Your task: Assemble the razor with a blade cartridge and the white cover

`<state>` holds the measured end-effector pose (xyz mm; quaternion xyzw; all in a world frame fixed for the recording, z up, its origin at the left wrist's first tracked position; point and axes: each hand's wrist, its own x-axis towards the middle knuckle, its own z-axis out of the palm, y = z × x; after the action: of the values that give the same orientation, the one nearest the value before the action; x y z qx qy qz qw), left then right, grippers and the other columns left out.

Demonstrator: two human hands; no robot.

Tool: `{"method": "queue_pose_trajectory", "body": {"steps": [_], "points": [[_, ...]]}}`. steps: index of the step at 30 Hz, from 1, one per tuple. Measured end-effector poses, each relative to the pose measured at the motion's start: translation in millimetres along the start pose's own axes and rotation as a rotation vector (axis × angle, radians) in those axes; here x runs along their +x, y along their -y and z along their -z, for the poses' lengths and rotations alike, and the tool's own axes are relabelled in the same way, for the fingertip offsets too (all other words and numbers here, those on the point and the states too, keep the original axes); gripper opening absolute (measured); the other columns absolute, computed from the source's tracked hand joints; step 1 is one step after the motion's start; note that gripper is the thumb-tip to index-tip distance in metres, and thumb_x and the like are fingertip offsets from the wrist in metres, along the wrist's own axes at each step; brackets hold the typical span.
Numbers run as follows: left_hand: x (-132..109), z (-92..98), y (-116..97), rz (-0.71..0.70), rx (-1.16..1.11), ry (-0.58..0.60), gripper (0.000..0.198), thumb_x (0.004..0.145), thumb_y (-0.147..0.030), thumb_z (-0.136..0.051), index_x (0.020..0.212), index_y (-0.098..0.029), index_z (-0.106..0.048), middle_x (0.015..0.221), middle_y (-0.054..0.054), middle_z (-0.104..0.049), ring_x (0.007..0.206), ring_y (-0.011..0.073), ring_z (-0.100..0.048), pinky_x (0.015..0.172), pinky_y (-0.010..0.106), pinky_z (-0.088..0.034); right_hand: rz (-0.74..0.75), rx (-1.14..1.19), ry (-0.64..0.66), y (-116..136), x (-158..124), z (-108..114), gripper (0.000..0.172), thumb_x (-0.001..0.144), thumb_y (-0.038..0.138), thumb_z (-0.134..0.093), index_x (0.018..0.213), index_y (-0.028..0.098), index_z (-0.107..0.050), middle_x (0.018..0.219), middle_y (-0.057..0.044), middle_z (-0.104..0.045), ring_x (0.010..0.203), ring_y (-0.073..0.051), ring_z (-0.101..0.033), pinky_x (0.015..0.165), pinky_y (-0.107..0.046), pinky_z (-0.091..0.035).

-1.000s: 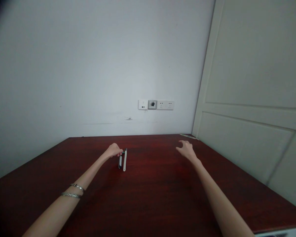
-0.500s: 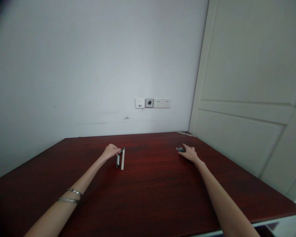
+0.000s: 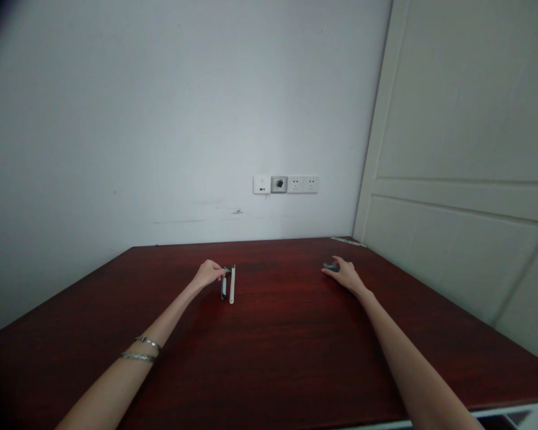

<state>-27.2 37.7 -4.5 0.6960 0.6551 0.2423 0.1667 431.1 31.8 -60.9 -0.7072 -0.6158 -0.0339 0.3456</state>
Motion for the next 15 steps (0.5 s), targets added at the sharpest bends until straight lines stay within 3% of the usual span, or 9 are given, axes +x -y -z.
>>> {"method": "queue_pose_trajectory", "body": {"steps": [6,10,15], "points": [[-10,-2.3,-8,-0.007,0.062,0.033,0.023,0.071,-0.032,-0.053,0.065,-0.017,-0.069,0.067,0.005,-0.068,0.066,0.0152,-0.062,0.058,0.02,-0.04,0.233,0.154,0.11,86,-6,-27,0.074,0.064,0.056,-0.061,0.121,0.011,-0.049,0.094,-0.01,-0.062,0.091,-0.023,-0.053,0.082,-0.035,-0.038],[-19,-4.9,-17,0.043,0.128,0.013,0.021,0.069,-0.035,-0.057,0.072,-0.019,-0.071,0.078,0.007,-0.07,0.076,0.0191,-0.065,0.059,0.022,-0.042,0.344,0.206,0.175,147,-22,-47,0.072,0.065,0.057,-0.062,0.122,0.015,-0.047,0.1,-0.01,-0.059,0.096,-0.023,-0.049,0.084,-0.035,-0.036],[-25,-9.6,-27,0.063,0.217,0.001,0.023,0.069,-0.039,-0.059,0.078,-0.021,-0.07,0.089,0.009,-0.069,0.087,0.0229,-0.064,0.065,0.025,-0.044,0.331,0.203,0.282,195,-41,-62,0.072,0.066,0.056,-0.062,0.126,0.02,-0.043,0.11,-0.011,-0.055,0.103,-0.026,-0.044,0.082,-0.037,-0.035]]}}
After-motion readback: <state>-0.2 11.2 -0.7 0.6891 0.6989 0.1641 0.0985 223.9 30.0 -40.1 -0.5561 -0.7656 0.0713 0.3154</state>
